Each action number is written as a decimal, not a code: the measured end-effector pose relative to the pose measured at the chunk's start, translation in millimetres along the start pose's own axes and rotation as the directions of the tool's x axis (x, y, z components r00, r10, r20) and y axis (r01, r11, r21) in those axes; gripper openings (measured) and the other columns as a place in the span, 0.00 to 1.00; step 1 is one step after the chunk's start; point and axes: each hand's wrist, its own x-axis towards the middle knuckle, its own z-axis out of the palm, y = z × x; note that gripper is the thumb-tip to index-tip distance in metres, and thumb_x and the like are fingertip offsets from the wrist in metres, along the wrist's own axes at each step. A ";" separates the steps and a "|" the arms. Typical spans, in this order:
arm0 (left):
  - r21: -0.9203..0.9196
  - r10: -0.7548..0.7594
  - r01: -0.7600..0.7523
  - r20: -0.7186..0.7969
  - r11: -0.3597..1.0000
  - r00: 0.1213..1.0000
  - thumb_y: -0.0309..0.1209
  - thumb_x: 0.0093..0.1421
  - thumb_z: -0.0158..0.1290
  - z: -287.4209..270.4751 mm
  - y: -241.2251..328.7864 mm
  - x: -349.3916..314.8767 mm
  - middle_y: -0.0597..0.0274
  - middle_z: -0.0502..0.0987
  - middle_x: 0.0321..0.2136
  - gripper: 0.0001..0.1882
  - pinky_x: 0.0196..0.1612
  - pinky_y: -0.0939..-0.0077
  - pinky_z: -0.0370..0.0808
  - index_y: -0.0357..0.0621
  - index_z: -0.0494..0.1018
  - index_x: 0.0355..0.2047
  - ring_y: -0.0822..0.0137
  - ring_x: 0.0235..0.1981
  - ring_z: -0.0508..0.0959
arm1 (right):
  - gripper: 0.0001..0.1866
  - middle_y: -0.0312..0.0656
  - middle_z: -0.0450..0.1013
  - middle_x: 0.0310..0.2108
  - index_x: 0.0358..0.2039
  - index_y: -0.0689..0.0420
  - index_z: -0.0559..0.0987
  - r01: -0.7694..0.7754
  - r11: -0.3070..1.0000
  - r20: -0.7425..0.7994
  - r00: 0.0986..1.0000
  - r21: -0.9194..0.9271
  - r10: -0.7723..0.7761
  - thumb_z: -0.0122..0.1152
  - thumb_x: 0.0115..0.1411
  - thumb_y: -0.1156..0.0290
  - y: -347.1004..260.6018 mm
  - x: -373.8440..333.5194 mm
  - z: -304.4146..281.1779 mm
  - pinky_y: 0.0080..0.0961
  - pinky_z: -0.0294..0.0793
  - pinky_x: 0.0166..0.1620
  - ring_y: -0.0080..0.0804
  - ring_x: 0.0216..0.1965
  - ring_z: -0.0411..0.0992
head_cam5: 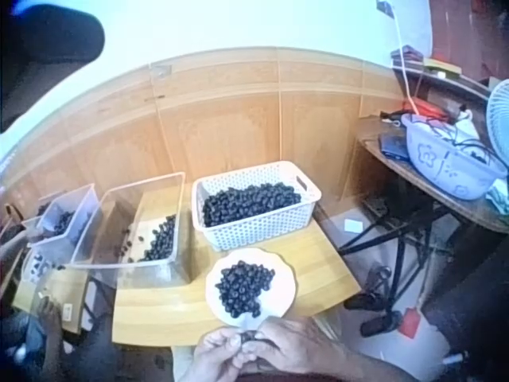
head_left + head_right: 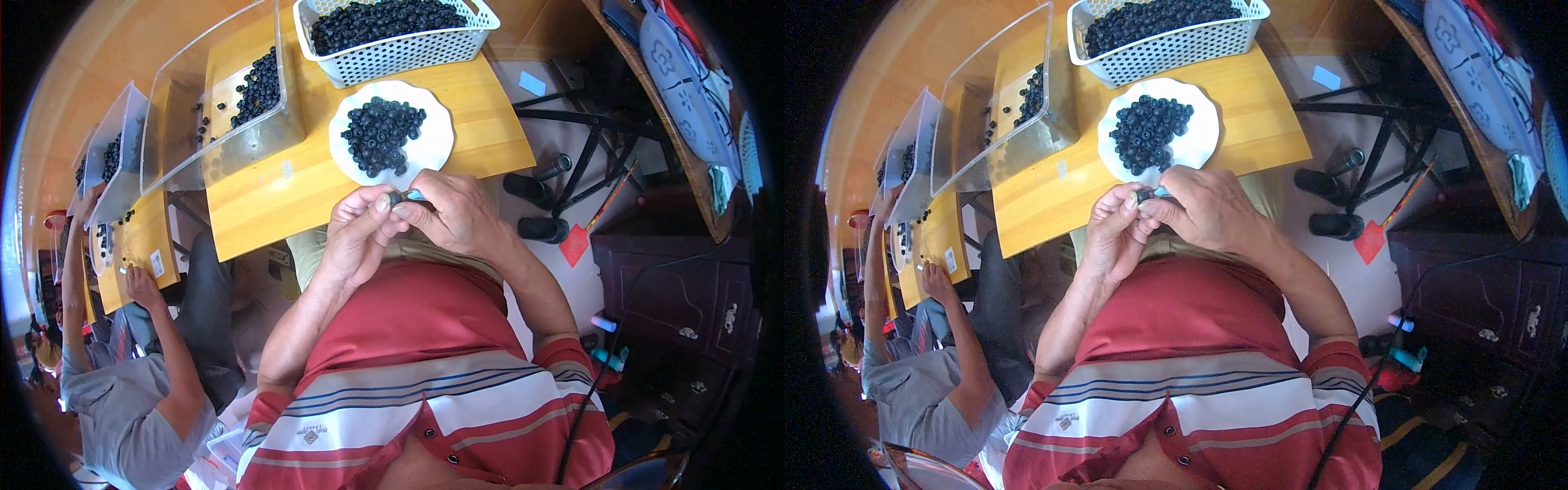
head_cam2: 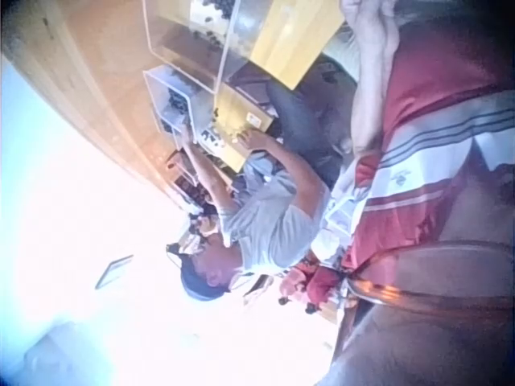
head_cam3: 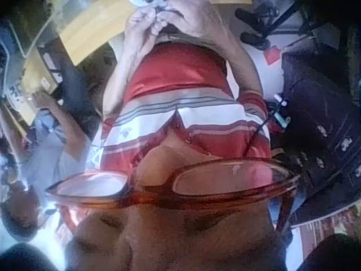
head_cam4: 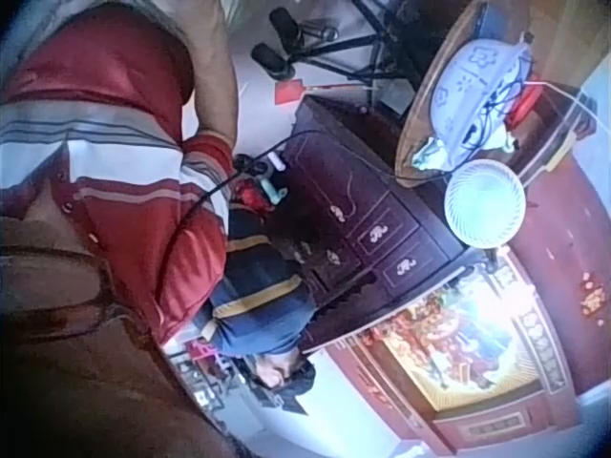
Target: The person sorts small black objects by hand, taking them from a plate and placing them into different plastic bins on a table.
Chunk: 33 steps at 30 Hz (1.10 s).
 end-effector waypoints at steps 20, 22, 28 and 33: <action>-0.031 -0.018 0.017 -0.037 0.999 0.999 0.27 0.67 0.51 0.1 -3.1 -2.0 0.57 0.79 0.42 0.14 0.45 0.73 0.82 0.36 0.73 0.51 0.68 0.39 0.81 | 0.16 0.42 0.71 0.31 0.45 0.60 0.79 0.088 0.996 -0.080 0.993 -0.026 -0.090 0.63 0.59 0.67 -2.2 -9.3 -3.6 0.33 0.73 0.31 0.40 0.29 0.74; -0.043 -0.011 0.010 -0.013 0.999 1.000 0.27 0.67 0.51 0.2 -3.1 -2.3 0.56 0.79 0.42 0.14 0.46 0.73 0.82 0.36 0.72 0.51 0.68 0.40 0.81 | 0.16 0.42 0.71 0.31 0.45 0.60 0.79 0.090 0.996 -0.081 0.993 -0.026 -0.092 0.64 0.58 0.68 -2.9 -9.6 -3.6 0.33 0.74 0.31 0.40 0.29 0.75; -0.036 -0.006 0.005 -0.036 0.999 0.999 0.24 0.66 0.51 -4.2 -4.9 -4.1 0.57 0.79 0.43 0.14 0.47 0.72 0.82 0.37 0.73 0.51 0.69 0.40 0.81 | 0.16 0.42 0.71 0.31 0.45 0.61 0.79 0.081 0.997 -0.087 0.993 -0.013 -0.081 0.65 0.57 0.69 -6.3 -9.0 -3.9 0.33 0.74 0.31 0.40 0.29 0.75; -0.043 -0.016 0.014 -0.051 0.999 0.999 0.24 0.66 0.52 -5.0 -5.7 -5.0 0.58 0.80 0.43 0.14 0.47 0.71 0.82 0.39 0.74 0.51 0.70 0.41 0.81 | 0.17 0.42 0.71 0.31 0.46 0.60 0.79 0.083 0.997 -0.092 0.992 0.005 -0.082 0.65 0.57 0.69 -4.0 -10.6 -2.5 0.33 0.74 0.31 0.40 0.29 0.75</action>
